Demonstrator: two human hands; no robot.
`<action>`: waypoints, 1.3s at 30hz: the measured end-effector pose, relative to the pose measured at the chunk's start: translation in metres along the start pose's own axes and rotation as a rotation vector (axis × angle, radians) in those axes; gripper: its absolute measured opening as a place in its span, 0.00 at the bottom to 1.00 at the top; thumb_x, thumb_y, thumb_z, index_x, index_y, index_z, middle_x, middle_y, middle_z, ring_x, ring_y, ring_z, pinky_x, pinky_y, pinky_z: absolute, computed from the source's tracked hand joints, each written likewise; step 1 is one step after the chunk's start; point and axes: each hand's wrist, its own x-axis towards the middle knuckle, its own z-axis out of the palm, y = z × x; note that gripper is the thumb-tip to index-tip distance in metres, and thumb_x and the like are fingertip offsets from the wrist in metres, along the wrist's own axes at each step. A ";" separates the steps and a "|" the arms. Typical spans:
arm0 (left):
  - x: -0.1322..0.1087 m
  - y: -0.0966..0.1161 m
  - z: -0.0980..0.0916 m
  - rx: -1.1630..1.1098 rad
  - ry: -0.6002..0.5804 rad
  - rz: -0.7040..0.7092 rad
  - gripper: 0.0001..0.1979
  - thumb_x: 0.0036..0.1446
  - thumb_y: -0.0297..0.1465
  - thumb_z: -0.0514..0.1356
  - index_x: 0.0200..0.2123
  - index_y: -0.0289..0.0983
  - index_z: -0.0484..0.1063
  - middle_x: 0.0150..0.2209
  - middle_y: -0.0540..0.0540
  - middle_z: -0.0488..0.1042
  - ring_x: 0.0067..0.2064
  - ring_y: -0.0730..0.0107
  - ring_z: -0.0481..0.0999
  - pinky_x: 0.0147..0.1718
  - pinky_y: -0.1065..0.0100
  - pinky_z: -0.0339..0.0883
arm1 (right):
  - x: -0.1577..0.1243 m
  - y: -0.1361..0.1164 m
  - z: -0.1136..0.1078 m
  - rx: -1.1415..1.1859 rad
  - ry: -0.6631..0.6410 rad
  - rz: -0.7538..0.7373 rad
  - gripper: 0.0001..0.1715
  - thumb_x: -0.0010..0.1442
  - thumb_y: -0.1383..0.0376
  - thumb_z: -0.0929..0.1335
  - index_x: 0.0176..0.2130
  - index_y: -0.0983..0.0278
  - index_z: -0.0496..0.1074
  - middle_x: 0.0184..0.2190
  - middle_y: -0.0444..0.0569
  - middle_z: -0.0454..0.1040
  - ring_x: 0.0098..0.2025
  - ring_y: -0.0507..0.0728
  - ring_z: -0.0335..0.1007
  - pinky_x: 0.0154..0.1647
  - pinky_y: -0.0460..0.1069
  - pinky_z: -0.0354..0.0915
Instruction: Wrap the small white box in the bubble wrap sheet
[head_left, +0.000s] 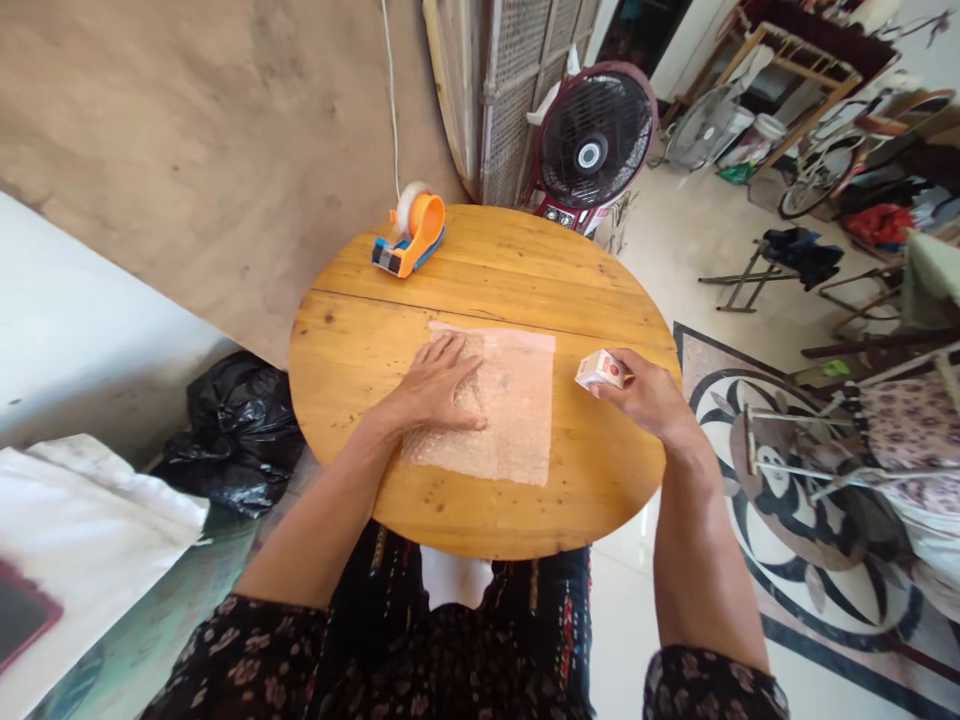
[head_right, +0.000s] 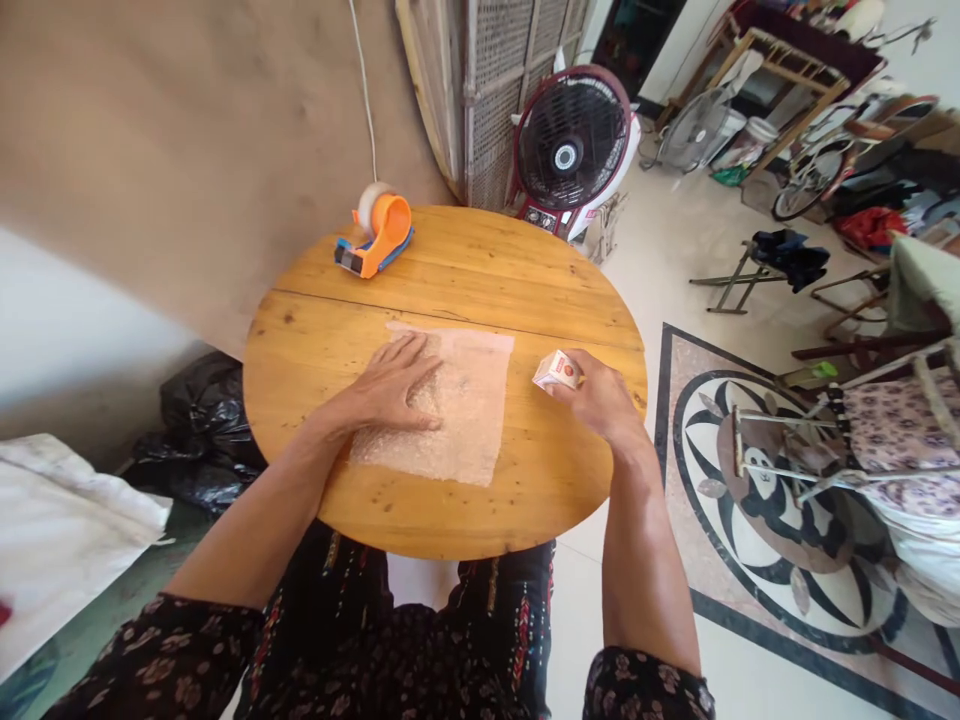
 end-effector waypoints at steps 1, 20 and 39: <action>0.000 0.000 0.000 -0.009 0.003 0.001 0.52 0.41 0.59 0.60 0.65 0.38 0.53 0.69 0.33 0.39 0.69 0.42 0.37 0.63 0.47 0.37 | -0.009 -0.008 -0.007 0.098 0.004 -0.028 0.26 0.52 0.55 0.70 0.50 0.60 0.70 0.38 0.50 0.77 0.35 0.59 0.74 0.38 0.55 0.69; -0.001 -0.002 0.004 -0.022 0.032 0.003 0.53 0.40 0.59 0.61 0.65 0.39 0.52 0.69 0.34 0.39 0.69 0.43 0.37 0.63 0.46 0.38 | 0.016 -0.092 0.074 0.137 -0.213 -0.510 0.32 0.52 0.66 0.69 0.57 0.62 0.65 0.53 0.53 0.71 0.52 0.60 0.67 0.53 0.55 0.62; 0.000 -0.005 0.006 -0.054 0.061 0.036 0.51 0.41 0.57 0.63 0.64 0.40 0.53 0.65 0.35 0.49 0.67 0.39 0.42 0.62 0.45 0.39 | 0.011 -0.082 0.083 0.162 -0.152 -0.471 0.33 0.53 0.64 0.69 0.58 0.62 0.64 0.49 0.53 0.74 0.46 0.62 0.70 0.48 0.54 0.64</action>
